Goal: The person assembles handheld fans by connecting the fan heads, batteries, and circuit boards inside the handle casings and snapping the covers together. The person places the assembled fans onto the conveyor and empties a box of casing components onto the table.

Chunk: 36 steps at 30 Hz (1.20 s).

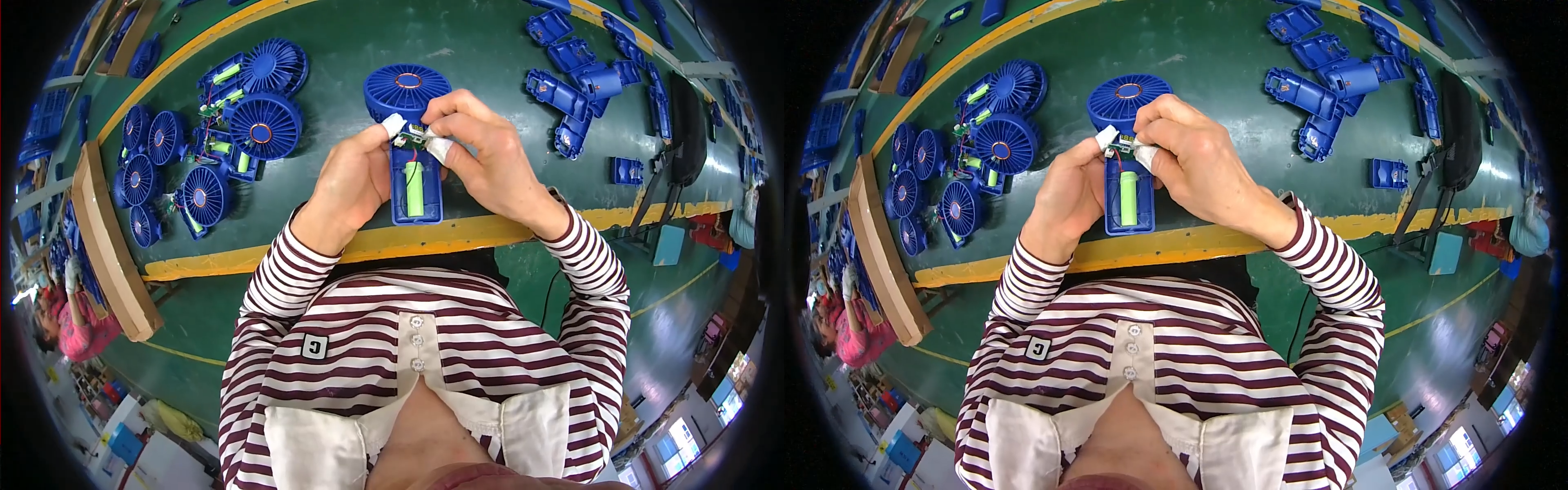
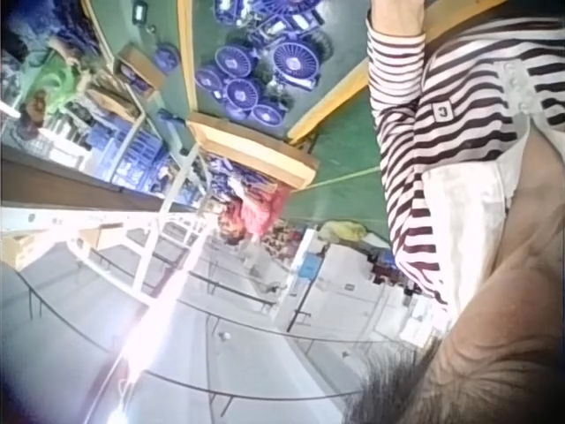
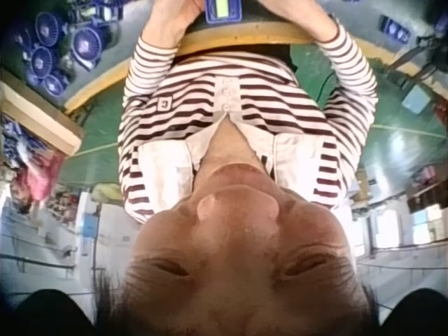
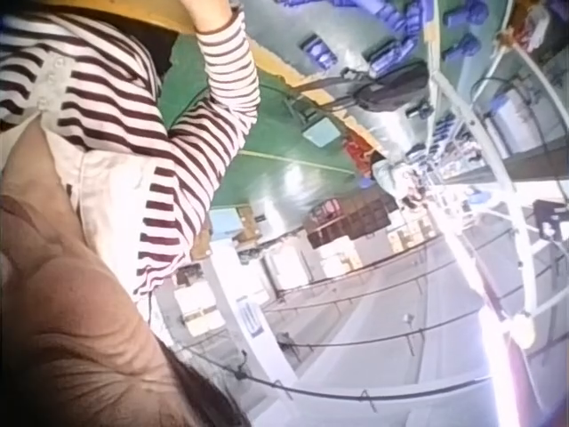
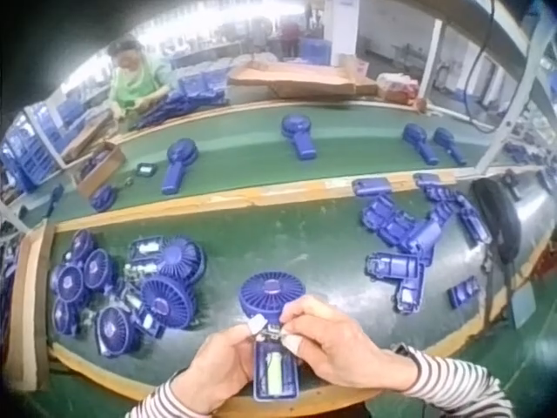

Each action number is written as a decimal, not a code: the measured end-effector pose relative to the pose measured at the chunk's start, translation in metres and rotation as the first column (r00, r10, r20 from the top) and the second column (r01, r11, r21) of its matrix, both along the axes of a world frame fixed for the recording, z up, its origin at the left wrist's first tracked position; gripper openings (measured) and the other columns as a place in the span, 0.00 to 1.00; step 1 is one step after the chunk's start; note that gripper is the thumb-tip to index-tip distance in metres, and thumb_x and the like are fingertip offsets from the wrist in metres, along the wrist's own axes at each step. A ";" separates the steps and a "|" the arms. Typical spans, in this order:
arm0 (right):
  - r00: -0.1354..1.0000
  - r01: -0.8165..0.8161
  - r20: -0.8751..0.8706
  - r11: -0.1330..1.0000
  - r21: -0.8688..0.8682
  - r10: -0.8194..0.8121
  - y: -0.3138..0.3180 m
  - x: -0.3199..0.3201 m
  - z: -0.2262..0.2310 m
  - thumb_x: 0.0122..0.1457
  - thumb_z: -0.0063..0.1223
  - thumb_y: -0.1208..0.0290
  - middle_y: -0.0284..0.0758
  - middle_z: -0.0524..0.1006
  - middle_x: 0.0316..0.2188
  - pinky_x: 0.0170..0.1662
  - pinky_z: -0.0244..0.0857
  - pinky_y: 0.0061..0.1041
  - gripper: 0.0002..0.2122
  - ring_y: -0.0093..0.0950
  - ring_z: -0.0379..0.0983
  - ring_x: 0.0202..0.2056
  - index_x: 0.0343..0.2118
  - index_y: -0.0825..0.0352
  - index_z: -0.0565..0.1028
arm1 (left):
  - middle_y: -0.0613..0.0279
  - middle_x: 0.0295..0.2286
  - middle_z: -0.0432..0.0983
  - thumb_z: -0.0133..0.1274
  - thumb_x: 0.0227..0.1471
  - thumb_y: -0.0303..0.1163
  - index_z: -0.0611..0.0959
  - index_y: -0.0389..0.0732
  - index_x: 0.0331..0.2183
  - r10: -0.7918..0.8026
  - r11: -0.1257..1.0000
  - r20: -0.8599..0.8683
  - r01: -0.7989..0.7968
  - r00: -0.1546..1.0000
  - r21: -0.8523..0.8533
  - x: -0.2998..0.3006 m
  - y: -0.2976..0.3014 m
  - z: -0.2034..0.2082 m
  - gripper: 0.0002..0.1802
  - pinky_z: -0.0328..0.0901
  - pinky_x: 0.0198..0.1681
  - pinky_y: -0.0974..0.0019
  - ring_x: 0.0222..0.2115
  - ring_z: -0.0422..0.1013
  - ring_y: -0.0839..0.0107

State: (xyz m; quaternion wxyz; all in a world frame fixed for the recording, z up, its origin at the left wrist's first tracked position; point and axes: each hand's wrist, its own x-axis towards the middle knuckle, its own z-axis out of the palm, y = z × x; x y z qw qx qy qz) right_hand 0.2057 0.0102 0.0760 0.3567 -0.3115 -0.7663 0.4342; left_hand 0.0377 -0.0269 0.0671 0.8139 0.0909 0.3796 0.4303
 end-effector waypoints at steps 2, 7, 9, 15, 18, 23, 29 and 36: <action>1.000 -0.019 0.013 0.999 0.034 0.019 0.001 0.000 0.001 0.46 0.45 0.88 0.38 0.68 0.33 0.23 0.66 0.22 0.05 0.29 0.70 0.25 0.27 0.77 0.69 | 0.51 0.37 0.71 0.33 0.55 0.37 0.68 0.32 0.42 0.007 1.000 0.031 -0.008 1.000 0.007 -0.001 -0.001 -0.002 0.20 0.66 0.41 0.56 0.35 0.71 0.57; 0.996 -0.046 0.086 0.996 0.079 0.039 0.004 0.001 0.007 0.47 0.43 0.89 0.39 0.67 0.35 0.22 0.66 0.21 0.04 0.27 0.71 0.24 0.27 0.77 0.68 | 0.50 0.37 0.71 0.34 0.55 0.37 0.68 0.31 0.42 -0.034 0.999 0.066 0.032 0.997 0.031 -0.003 -0.001 -0.005 0.20 0.67 0.40 0.56 0.35 0.71 0.56; 0.986 -0.072 0.154 0.996 0.054 0.063 0.005 0.003 0.010 0.46 0.44 0.87 0.40 0.67 0.36 0.30 0.65 0.23 0.06 0.30 0.70 0.30 0.29 0.76 0.69 | 0.49 0.36 0.72 0.34 0.55 0.37 0.68 0.30 0.42 -0.038 0.999 0.061 0.037 0.997 0.016 -0.004 -0.002 -0.007 0.20 0.68 0.39 0.57 0.34 0.72 0.57; 0.961 -0.125 0.260 0.987 0.098 0.096 0.007 0.001 0.011 0.44 0.45 0.87 0.41 0.68 0.37 0.38 0.65 0.26 0.08 0.35 0.69 0.36 0.30 0.75 0.70 | 0.50 0.34 0.72 0.34 0.55 0.37 0.69 0.31 0.42 -0.031 0.999 0.052 0.030 0.998 0.025 -0.006 -0.003 -0.009 0.20 0.68 0.37 0.58 0.32 0.73 0.58; 0.968 -0.125 0.240 0.975 0.183 0.079 0.008 -0.002 0.008 0.43 0.46 0.88 0.40 0.67 0.36 0.33 0.65 0.27 0.07 0.35 0.69 0.33 0.28 0.76 0.69 | 0.50 0.37 0.71 0.31 0.55 0.38 0.66 0.30 0.45 -0.059 0.998 0.003 0.059 0.998 0.016 -0.007 -0.002 -0.010 0.23 0.67 0.41 0.57 0.35 0.72 0.55; 0.969 -0.127 0.235 0.966 0.223 0.073 0.008 -0.005 0.009 0.42 0.48 0.88 0.40 0.66 0.34 0.30 0.65 0.27 0.05 0.35 0.69 0.29 0.25 0.76 0.69 | 0.51 0.36 0.72 0.32 0.55 0.37 0.67 0.30 0.44 -0.048 0.999 0.036 0.047 0.998 0.004 -0.008 -0.002 -0.013 0.22 0.67 0.41 0.57 0.34 0.72 0.56; 0.954 -0.177 0.286 0.943 0.282 0.094 0.007 -0.006 0.009 0.38 0.48 0.89 0.40 0.66 0.35 0.30 0.66 0.29 0.09 0.37 0.68 0.33 0.26 0.76 0.68 | 0.54 0.35 0.72 0.35 0.55 0.36 0.69 0.33 0.42 -0.028 0.999 -0.005 0.028 1.000 -0.026 -0.009 -0.004 -0.010 0.19 0.67 0.41 0.59 0.34 0.71 0.62; 0.900 -0.254 0.432 0.880 0.401 0.062 0.000 -0.008 0.008 0.35 0.48 0.87 0.42 0.66 0.37 0.34 0.66 0.30 0.11 0.39 0.67 0.35 0.27 0.76 0.68 | 0.63 0.27 0.72 0.43 0.53 0.36 0.74 0.38 0.33 0.051 0.996 -0.057 -0.055 0.997 -0.074 -0.005 -0.008 -0.011 0.12 0.65 0.27 0.69 0.25 0.68 0.74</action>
